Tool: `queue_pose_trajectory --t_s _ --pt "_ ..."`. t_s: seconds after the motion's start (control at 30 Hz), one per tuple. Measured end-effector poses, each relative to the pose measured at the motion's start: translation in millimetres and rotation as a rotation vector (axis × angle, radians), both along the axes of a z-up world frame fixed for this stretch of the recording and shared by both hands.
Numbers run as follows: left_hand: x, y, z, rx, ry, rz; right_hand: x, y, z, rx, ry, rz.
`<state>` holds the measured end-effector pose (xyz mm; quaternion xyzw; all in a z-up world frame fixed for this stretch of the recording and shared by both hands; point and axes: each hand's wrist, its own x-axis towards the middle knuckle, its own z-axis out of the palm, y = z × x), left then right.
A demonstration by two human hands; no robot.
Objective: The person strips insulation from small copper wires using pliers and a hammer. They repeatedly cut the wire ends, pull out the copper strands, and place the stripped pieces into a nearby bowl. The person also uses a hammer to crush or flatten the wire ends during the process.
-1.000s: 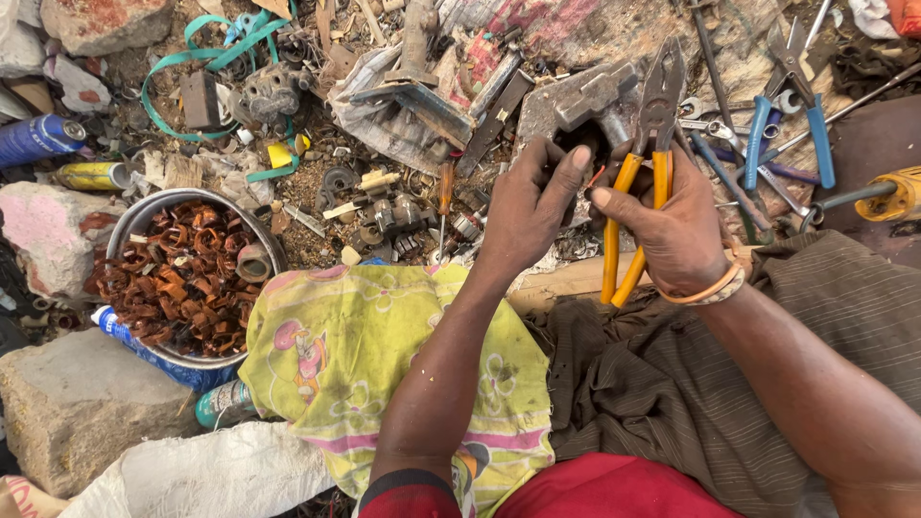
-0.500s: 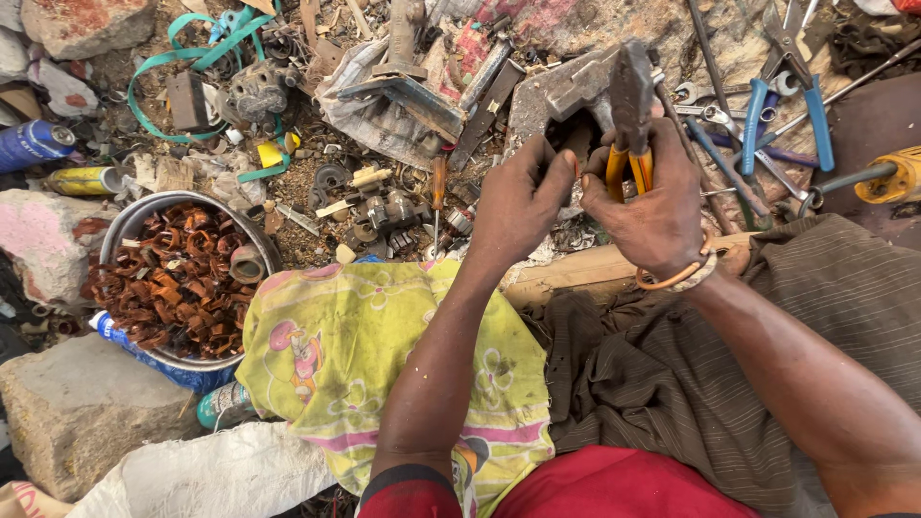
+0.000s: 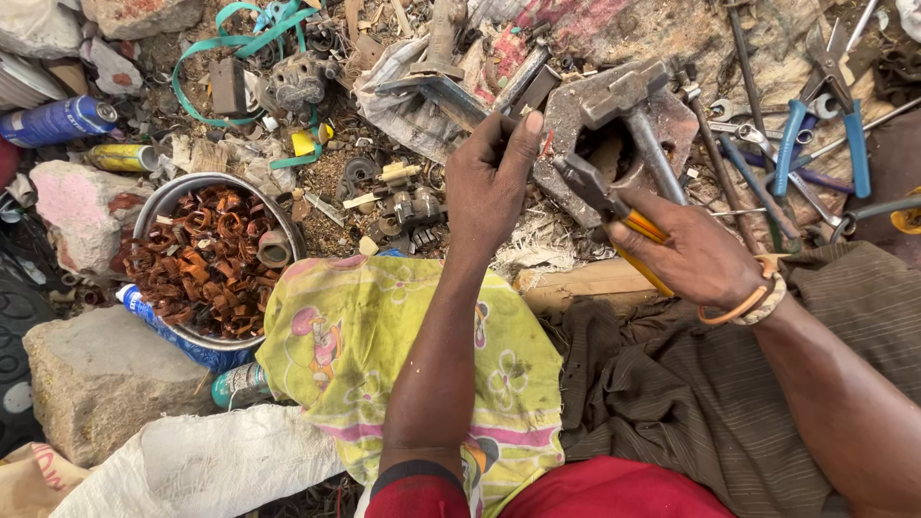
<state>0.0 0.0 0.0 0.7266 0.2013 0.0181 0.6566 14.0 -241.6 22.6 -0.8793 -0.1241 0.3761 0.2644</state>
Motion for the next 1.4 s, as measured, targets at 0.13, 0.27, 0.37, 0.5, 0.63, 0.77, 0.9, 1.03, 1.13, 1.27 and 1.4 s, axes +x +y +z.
queue_pose_trajectory --t_s 0.13,0.27,0.37,0.5,0.63,0.77,0.9,1.03,1.13,1.27,1.4 --pt "-1 1 -2 0.044 -0.008 -0.037 -1 0 -2 0.052 0.020 0.011" --pt "-2 1 -2 0.050 -0.005 -0.041 1 -1 -2 0.064 0.028 0.021" --pt "-1 2 1 0.095 0.001 -0.048 2 0 -2 0.088 0.021 0.026" --pt "0 1 4 0.080 0.024 -0.055 2 1 0 0.146 -0.031 0.056" --pt "-3 0 -12 0.073 0.046 -0.008 -5 7 -2 -0.005 0.215 -0.110" --pt "-1 -12 -44 -0.050 -0.030 0.070 -24 21 -13 0.139 0.284 -0.152" --pt "6 1 -61 -0.142 -0.118 0.111 -53 35 -9 0.520 0.486 -0.361" --pt "17 74 -61 -0.349 -0.035 0.617 -88 29 14 0.407 0.576 -0.366" --pt "13 72 -61 -0.383 -0.033 0.518 -97 24 13 0.465 0.572 -0.367" --pt "6 34 -54 -0.591 -0.156 0.162 -86 14 -7 0.248 0.191 -0.107" --pt "7 20 -32 -0.441 -0.167 -0.009 -65 5 -5 0.329 -0.277 0.060"
